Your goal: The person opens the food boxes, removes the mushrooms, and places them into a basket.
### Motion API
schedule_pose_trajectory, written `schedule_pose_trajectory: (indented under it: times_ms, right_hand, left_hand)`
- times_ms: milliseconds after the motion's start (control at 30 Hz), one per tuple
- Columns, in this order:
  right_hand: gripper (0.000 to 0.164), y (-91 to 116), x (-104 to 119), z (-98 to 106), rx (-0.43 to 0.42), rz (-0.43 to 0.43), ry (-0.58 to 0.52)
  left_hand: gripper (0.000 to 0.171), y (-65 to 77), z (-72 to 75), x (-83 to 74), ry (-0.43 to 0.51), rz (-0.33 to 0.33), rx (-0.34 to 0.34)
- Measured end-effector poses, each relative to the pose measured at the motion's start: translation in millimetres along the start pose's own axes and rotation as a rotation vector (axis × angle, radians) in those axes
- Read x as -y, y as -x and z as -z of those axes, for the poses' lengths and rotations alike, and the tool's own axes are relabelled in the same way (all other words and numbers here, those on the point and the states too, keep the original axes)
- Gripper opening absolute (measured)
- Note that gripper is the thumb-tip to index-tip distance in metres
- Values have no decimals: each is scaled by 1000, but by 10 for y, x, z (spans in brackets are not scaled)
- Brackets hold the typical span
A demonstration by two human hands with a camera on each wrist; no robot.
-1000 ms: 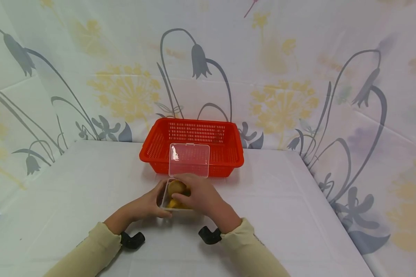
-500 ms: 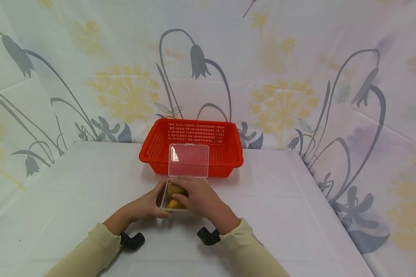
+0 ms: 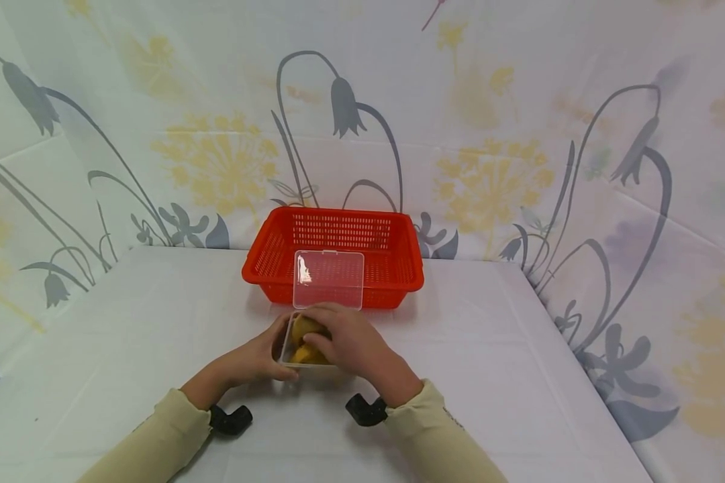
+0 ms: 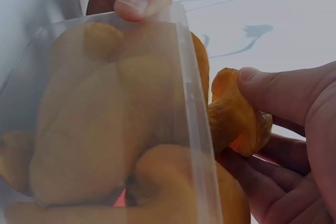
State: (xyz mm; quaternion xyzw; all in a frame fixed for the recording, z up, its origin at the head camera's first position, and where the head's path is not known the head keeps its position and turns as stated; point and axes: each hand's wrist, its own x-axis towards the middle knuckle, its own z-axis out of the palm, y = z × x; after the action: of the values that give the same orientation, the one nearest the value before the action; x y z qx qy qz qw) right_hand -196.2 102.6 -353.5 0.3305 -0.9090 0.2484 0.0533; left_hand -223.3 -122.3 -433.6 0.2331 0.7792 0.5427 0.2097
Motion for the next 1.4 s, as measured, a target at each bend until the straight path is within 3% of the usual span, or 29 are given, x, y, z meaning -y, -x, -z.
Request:
schedule_pose_trajectory:
  times_ms: [433,667,867,1400]
  right_hand:
    - [44,-6,-32,61,-116,-13,-67]
    - [39,-6,-100,101,-224,7,-216]
    - [37,0,-164,163,-277,14,-345]
    - [39,-144,-320,497,-349,-59,-340]
  left_hand:
    - [104,10,13,-18,-7,31,-9]
    - [102,13,12,-13,18,1,3]
    - [106,1,10,-9,13,20,5]
    - [109,1,-1,-15,19,22,-12]
